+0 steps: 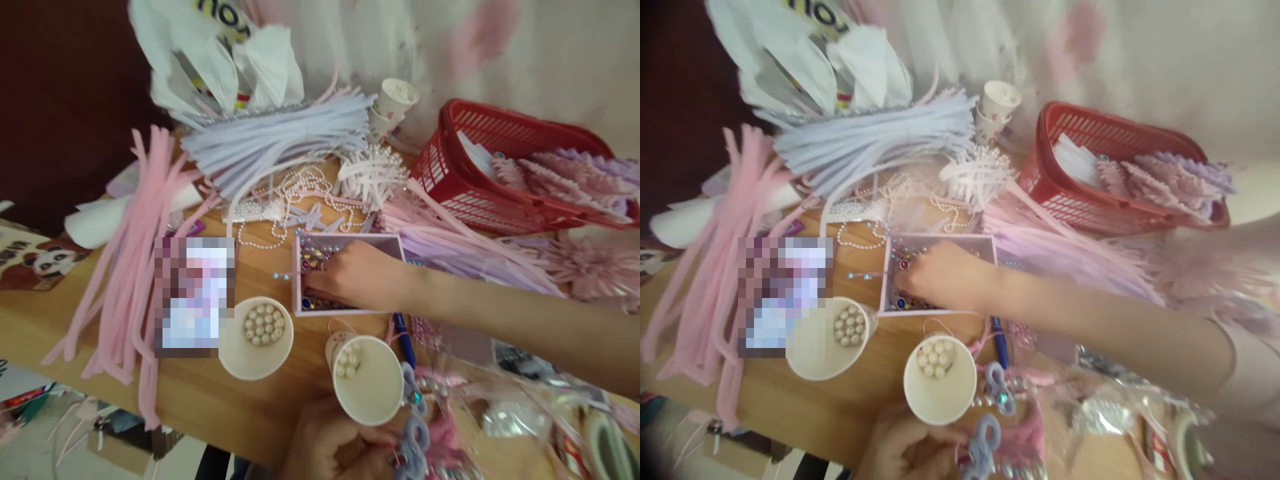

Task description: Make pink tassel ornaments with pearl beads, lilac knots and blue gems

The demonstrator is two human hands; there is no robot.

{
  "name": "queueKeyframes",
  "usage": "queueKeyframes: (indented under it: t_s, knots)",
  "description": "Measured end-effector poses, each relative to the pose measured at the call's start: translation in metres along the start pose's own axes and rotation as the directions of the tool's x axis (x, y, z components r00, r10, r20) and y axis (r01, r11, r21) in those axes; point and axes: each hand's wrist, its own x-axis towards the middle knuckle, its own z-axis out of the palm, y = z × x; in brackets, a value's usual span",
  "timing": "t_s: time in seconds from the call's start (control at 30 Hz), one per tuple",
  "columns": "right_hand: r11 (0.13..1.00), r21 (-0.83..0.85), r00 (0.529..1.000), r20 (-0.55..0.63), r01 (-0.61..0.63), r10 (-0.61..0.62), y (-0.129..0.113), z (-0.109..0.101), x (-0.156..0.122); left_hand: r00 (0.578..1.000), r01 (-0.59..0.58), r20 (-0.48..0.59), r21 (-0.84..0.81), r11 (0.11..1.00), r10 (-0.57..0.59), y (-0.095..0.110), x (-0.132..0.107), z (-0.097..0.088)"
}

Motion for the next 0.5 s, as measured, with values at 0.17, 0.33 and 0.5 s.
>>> queueKeyframes:
  t_s: [0.17, 0.33, 0.5]
  knots:
    - [0.997, -0.078, 0.997, 0.071, 0.001, 0.004, -0.0039, -0.0048, 0.0023, 0.994, -0.049, -0.096, 0.043, 0.998, 0.053, 0.0027, -0.0006, 0.0026]
    - [0.998, -0.009, 0.997, 0.04, -0.065, 0.066, -0.0071, -0.0078, 0.0009, 0.99, -0.077, -0.115, 0.092, 0.993, 0.087, 0.0085, -0.0015, 0.0009]
    - [0.993, 0.005, 0.993, 0.01, -0.118, 0.118, -0.0065, -0.0091, -0.0013, 0.991, -0.063, -0.117, 0.069, 0.996, 0.071, 0.0085, -0.0034, 0.0032]
